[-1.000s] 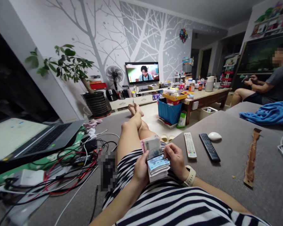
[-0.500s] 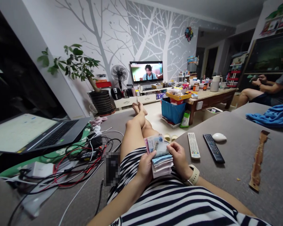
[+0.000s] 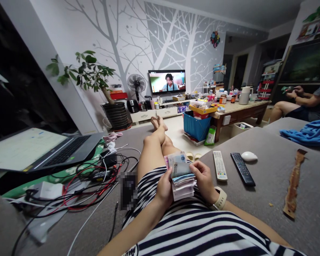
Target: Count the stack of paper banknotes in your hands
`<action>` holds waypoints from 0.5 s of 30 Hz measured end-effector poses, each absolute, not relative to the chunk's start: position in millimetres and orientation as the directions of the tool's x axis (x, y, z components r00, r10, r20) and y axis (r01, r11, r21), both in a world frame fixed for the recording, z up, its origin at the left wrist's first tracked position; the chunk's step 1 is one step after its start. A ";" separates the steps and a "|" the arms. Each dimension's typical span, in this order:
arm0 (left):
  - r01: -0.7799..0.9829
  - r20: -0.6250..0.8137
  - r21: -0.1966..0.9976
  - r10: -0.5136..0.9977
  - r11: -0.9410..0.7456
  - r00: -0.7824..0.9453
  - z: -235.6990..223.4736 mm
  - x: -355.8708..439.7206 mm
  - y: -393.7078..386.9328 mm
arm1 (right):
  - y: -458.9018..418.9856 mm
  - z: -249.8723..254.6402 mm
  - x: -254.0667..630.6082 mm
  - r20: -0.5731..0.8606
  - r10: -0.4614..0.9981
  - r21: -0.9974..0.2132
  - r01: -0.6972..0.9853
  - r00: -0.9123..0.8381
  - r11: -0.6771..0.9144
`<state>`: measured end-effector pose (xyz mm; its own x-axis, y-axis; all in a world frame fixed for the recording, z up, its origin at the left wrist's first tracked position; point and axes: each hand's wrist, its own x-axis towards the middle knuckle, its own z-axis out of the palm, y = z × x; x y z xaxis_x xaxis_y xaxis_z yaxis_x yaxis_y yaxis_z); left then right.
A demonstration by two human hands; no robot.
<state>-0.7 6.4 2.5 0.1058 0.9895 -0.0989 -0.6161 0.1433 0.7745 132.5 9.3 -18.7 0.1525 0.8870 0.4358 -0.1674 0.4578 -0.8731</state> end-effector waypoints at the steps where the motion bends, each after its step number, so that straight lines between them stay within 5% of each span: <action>1: -0.616 -0.100 0.773 0.989 0.149 0.113 2.8 -0.8 6.1 | 9.3 -18.7 132.4 0.431 0.889 -0.875 -0.172 0.152 0.453; 15: -0.610 -0.109 0.774 0.985 0.170 0.135 7.1 -0.2 3.3 | 8.3 -17.7 132.0 0.424 0.894 -0.874 -0.192 0.144 0.446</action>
<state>-0.2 3.3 7.1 0.1354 0.9847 -0.1094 -0.6104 0.1699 0.7737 132.0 8.3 -17.7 0.1436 0.8942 0.4241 -0.1924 0.4455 -0.8744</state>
